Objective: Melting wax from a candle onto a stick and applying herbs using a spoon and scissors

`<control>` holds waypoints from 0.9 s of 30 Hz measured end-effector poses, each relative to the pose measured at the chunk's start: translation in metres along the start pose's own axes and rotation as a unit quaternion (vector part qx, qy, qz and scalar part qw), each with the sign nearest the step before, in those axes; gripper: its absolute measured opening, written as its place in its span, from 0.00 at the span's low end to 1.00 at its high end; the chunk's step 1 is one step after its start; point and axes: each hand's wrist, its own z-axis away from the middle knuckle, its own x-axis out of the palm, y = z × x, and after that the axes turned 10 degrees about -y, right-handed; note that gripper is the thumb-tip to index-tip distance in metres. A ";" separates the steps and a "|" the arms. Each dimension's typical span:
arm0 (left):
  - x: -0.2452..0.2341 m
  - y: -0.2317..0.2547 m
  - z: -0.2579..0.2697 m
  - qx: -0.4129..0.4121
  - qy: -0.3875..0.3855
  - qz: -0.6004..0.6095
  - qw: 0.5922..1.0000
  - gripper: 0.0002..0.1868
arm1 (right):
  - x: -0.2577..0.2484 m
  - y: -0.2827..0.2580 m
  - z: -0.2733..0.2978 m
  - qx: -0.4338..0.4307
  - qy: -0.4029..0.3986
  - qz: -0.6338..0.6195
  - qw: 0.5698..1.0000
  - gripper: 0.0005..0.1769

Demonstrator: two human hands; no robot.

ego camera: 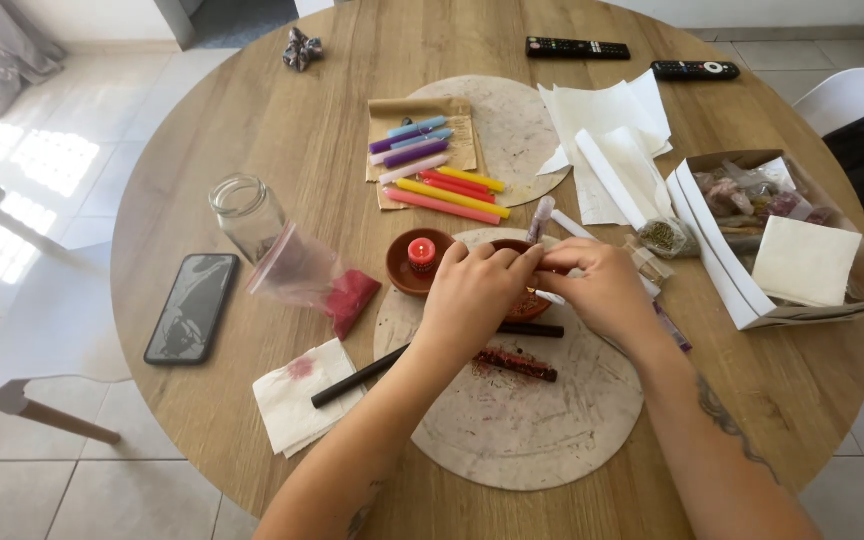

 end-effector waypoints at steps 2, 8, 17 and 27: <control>0.005 -0.006 -0.003 0.029 -0.019 0.017 0.999 0.09 | 0.002 -0.001 -0.004 0.020 -0.007 -0.016 1.000 0.04; 0.020 -0.018 0.000 0.093 -0.027 0.031 0.995 0.04 | 0.005 0.014 -0.016 0.049 -0.061 0.012 0.997 0.05; 0.026 -0.028 0.001 0.125 -0.079 0.058 0.987 0.04 | 0.021 0.048 -0.020 -0.142 -0.022 0.192 0.971 0.08; 0.034 -0.021 0.003 0.098 -0.106 0.063 0.988 0.04 | 0.016 0.034 -0.010 -0.122 -0.003 0.388 0.914 0.07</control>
